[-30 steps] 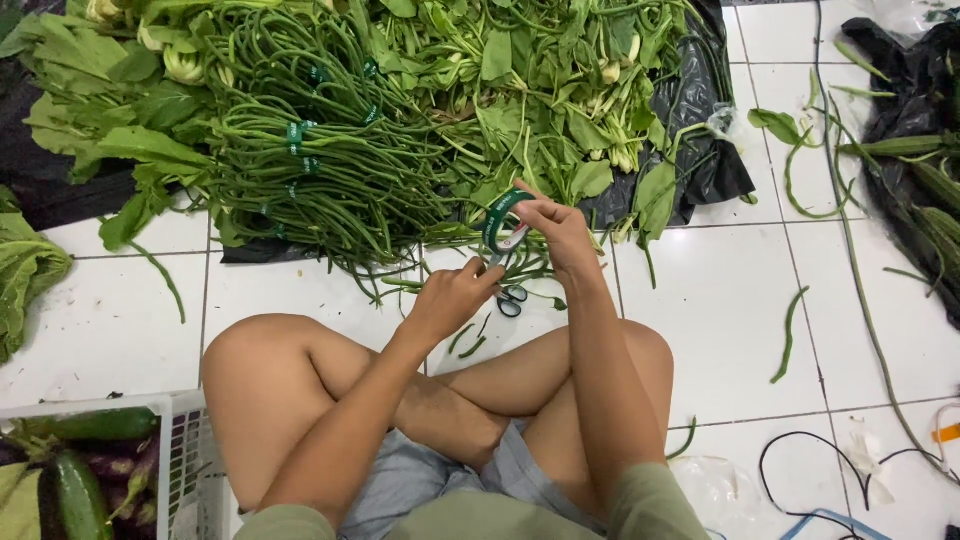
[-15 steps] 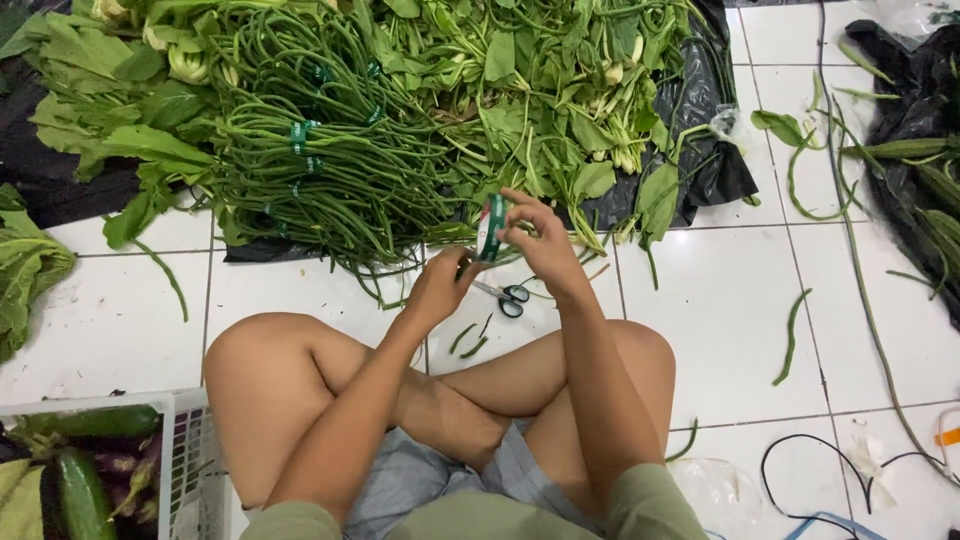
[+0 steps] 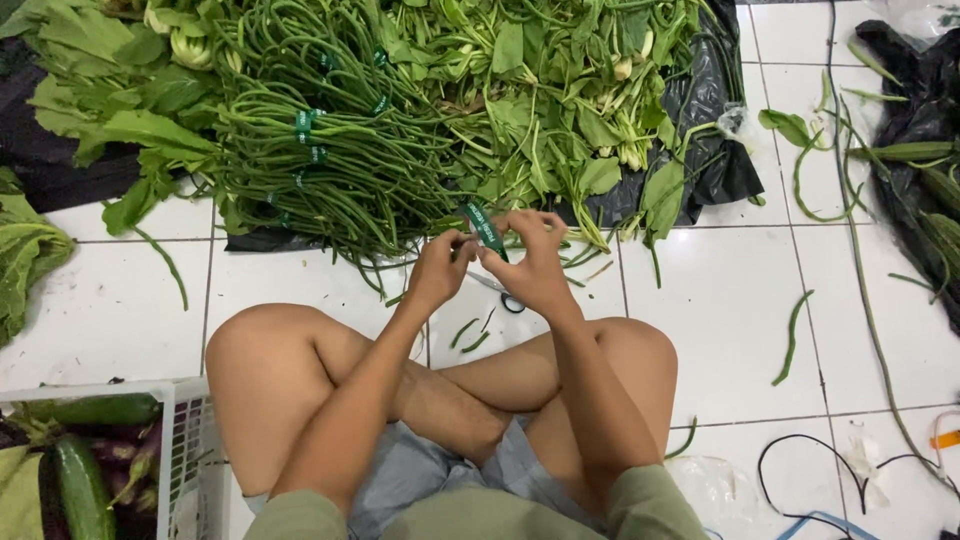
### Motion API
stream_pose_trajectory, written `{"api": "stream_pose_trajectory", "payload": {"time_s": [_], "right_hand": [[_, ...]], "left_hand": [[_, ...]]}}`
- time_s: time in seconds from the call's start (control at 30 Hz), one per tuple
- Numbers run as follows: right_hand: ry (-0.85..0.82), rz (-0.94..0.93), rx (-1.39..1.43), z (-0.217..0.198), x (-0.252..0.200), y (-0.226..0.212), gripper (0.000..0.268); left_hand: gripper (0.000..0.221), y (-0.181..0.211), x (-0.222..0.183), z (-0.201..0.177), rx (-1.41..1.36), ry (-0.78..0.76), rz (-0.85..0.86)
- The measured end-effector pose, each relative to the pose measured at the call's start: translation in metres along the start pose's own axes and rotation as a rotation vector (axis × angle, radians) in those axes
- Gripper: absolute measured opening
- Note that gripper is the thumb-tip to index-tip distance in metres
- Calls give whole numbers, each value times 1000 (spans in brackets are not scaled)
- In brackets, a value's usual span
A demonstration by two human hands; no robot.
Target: A person sitting on the floor bundles long beans together using green tape.
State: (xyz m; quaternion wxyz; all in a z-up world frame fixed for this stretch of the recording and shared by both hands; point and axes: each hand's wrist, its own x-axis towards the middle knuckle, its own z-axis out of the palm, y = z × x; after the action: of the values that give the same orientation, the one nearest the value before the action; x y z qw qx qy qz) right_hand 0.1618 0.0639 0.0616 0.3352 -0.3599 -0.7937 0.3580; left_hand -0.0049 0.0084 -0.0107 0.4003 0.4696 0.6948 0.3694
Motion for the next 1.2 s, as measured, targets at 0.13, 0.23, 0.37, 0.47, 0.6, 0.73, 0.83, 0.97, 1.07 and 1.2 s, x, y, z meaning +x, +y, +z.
{"api": "stream_pose_trajectory", "payload": {"time_s": [0.13, 0.23, 0.37, 0.47, 0.6, 0.73, 0.83, 0.97, 1.07, 1.2], "right_hand": [[-80, 123, 323, -5, -3, -20, 21], [-90, 148, 401, -7, -8, -29, 19], [-67, 124, 443, -8, -10, -40, 18], [-50, 133, 424, -8, -12, -32, 22], [-17, 160, 435, -13, -12, -9, 23], [-8, 152, 430, -25, -13, -12, 28], [-11, 151, 423, -34, -14, -12, 29], [-72, 152, 407, -39, -13, -14, 27], [-156, 204, 386, -35, -10, 0, 28], [-227, 378, 412, -21, -4, 23, 31]], "left_hand": [[29, -11, 11, -4, -85, 59, -16], [30, -18, 19, -9, -130, 153, 19], [17, -26, 27, -10, -289, 254, 7], [16, -25, 26, -10, -439, 247, -34], [13, -13, 22, -16, -719, 164, -66], [14, -4, 19, -24, -785, 87, -62], [13, 16, 9, -32, -965, 88, -127], [9, 32, -1, -37, -1082, 94, -135], [19, 27, 1, -33, -1027, 113, -116], [28, 8, 10, -26, -861, 171, -83]]}}
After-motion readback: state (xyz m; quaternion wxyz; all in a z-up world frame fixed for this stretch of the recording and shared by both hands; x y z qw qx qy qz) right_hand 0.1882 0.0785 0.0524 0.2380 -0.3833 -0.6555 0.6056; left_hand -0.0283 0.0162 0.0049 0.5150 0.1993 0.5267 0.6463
